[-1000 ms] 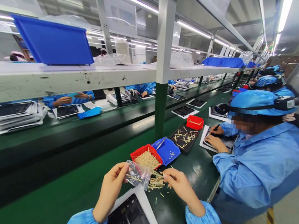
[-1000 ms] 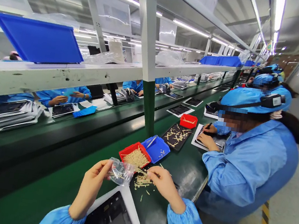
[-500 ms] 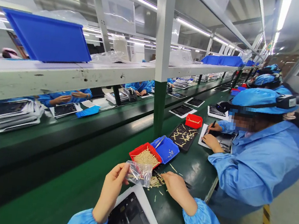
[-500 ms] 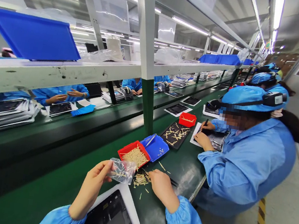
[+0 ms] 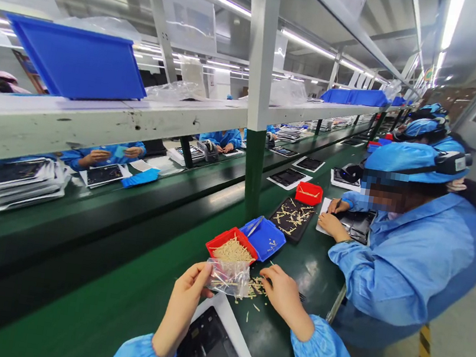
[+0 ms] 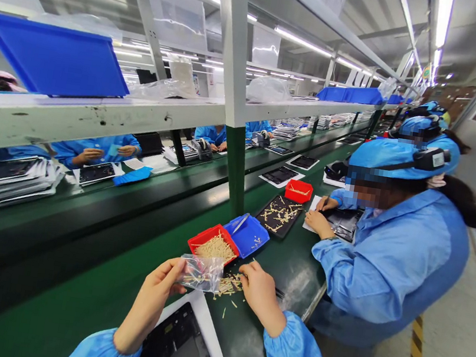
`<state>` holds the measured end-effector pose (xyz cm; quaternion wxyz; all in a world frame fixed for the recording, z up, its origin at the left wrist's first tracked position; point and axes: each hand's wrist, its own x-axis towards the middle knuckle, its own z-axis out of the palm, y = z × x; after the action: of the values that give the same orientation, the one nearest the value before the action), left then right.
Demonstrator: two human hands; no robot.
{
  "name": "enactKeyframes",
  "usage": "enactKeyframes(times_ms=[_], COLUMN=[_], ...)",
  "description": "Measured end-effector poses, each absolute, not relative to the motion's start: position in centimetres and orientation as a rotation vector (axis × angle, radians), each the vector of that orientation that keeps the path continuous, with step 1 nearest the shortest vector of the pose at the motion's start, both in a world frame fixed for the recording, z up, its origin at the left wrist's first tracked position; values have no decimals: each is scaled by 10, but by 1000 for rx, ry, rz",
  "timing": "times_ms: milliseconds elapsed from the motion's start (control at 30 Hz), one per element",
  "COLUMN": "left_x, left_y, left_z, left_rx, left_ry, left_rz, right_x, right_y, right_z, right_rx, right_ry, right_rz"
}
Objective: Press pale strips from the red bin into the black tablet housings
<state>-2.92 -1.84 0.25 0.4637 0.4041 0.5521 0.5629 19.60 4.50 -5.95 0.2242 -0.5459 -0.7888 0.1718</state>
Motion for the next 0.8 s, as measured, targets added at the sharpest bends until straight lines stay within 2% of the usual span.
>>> enactKeyframes(times_ms=[233,333,467,667,800], left_x=[-21,-19,-19,-14,-10], left_y=[-20,-21,-23,-25,-27], left_z=[1,0,0,-1,-3], left_rx=[1005,1042,1089,1116,1156], left_ry=[1357,1373,1398,1417,1409], left_rz=[1365,1368,1409,1426,1415], right_x=[184,179,179,178,172], right_y=[22,17,14,9,11], right_z=[-33,-30,-30,-30,-38], right_rx=[-897,-830,-843,-840,-853], right_ry=[-1729,-1621,-1489,-1634,-1590], right_rz=[1072,1254,1297,1212,1383])
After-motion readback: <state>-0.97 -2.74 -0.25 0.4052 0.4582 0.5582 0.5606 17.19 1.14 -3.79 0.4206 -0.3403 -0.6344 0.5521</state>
